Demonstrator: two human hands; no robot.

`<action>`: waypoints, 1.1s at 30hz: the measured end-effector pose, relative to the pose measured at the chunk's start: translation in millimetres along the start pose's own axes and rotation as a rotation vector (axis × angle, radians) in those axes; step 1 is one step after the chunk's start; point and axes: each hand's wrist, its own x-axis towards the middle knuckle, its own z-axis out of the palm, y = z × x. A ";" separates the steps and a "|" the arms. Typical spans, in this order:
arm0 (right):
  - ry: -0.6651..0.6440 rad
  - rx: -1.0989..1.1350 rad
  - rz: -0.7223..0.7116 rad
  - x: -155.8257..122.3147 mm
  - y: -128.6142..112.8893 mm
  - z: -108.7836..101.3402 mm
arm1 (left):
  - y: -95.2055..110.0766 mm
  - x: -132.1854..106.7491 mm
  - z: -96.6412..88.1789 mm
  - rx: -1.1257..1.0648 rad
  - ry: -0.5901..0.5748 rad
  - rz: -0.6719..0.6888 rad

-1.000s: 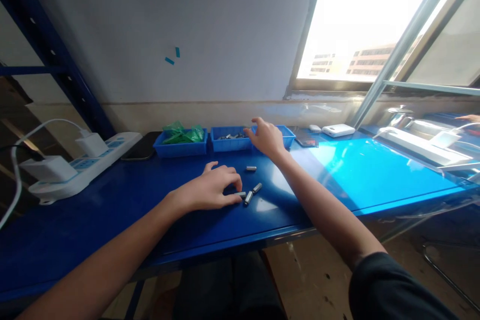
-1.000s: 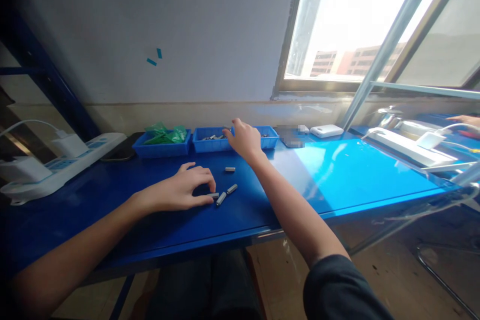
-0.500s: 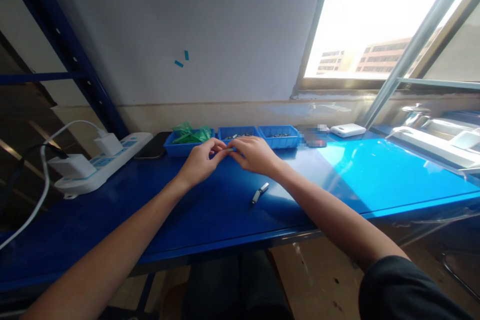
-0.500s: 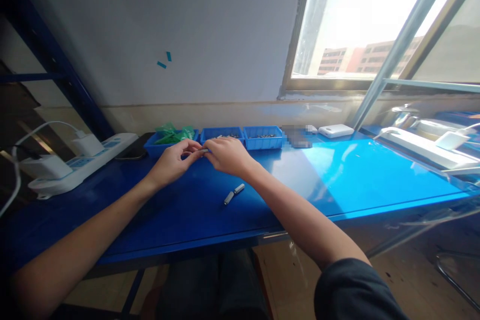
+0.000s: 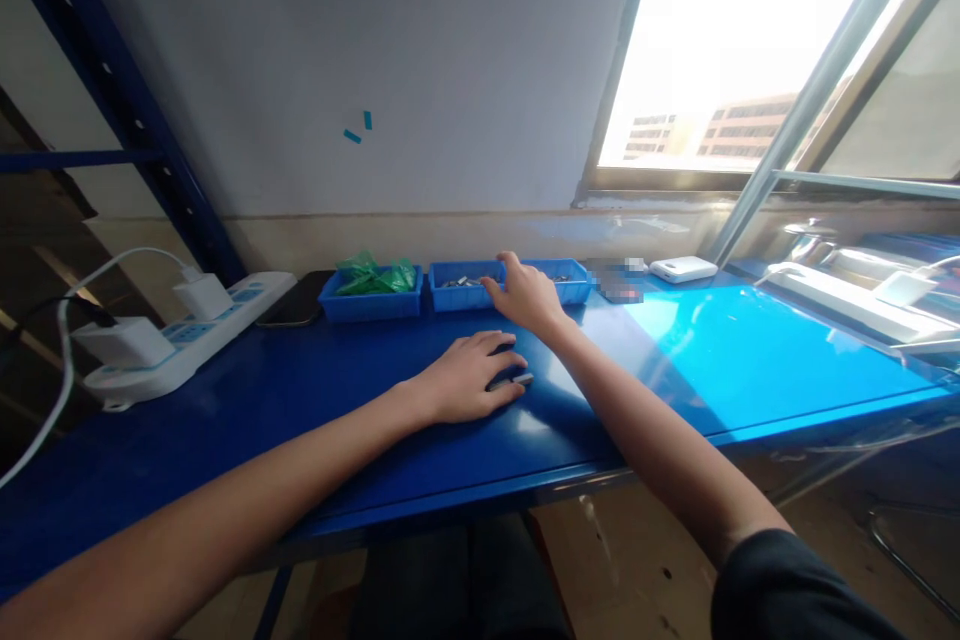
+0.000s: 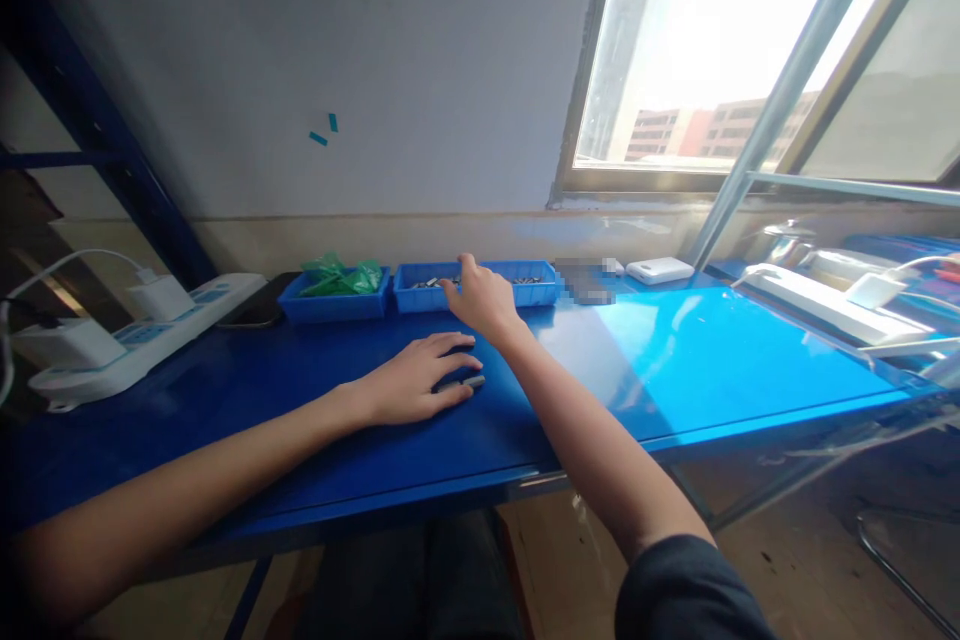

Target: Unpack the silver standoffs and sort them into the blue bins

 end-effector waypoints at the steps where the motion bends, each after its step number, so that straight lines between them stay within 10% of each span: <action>1: -0.022 0.026 -0.022 -2.5 0.2 0.5 | -8.9 2.9 -0.7 0.022 0.020 0.008; 7: -0.216 0.088 -0.233 -9.9 2.7 6.0 | -58.1 10.9 -1.1 -0.081 0.157 -0.064; 18: -0.427 0.100 -0.443 -10.3 4.2 15.0 | -66.2 0.0 0.3 -0.268 0.360 -0.220; 26: -0.255 -0.050 -0.456 -15.6 -2.2 17.7 | -83.0 -17.3 -27.1 -0.066 0.172 -0.304; 33: 0.404 0.126 -0.184 6.0 -9.0 -21.4 | -89.0 -22.5 -29.9 -0.038 0.117 -0.367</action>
